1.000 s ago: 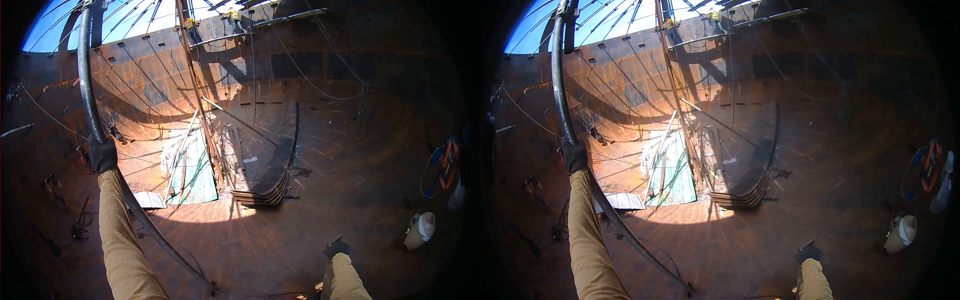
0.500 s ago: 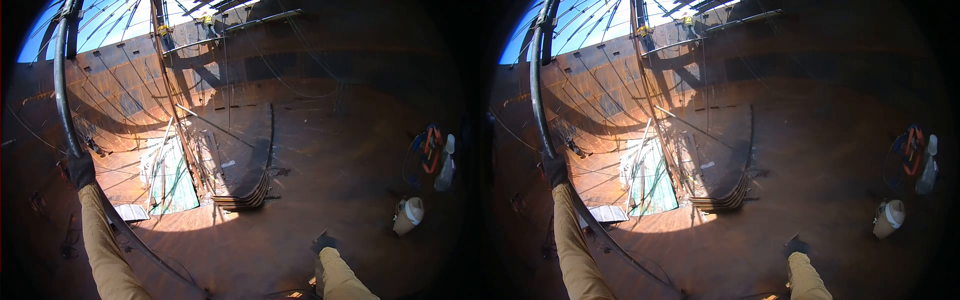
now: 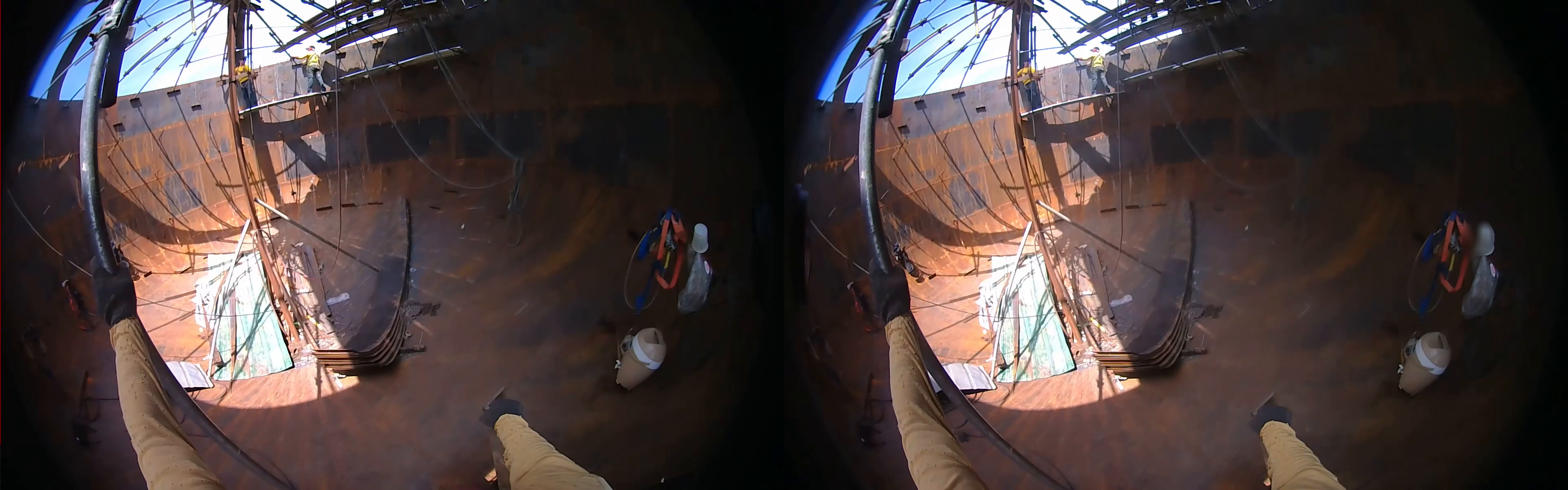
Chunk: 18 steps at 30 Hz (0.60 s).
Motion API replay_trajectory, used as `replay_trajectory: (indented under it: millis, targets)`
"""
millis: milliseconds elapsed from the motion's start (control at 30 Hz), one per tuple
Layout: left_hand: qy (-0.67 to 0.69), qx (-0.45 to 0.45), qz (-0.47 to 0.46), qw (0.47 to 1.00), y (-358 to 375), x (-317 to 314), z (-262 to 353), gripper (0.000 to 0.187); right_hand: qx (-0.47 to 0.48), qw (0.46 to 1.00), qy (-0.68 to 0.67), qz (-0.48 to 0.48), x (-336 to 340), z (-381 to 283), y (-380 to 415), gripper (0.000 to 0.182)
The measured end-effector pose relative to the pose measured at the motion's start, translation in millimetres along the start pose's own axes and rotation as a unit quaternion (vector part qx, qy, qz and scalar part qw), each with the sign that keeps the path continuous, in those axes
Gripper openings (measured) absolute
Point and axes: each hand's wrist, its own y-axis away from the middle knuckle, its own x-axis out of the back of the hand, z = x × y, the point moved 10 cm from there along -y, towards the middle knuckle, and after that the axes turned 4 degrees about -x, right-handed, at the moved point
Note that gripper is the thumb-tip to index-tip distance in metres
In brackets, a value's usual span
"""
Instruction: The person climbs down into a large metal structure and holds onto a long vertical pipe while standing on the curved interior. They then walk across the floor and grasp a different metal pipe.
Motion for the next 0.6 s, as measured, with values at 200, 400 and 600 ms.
replay_trajectory:
  millis: [200,400,600]
  targets:
    - [0.026,-0.017,-0.003,1.0,-3.4,-9.8,-11.1,0.03,0.001,1.0,0.009,-0.014,1.4,-0.4,4.0,0.061]
    - [0.02,-0.018,-0.002,1.0,-3.6,-10.5,-11.9,0.031,-0.007,1.0,0.006,0.004,-2.0,3.1,-1.0,0.059]
    - [0.02,0.001,-0.017,1.0,-2.6,-6.8,-5.6,0.036,0.005,1.0,-0.002,0.012,6.8,-3.1,6.4,0.055]
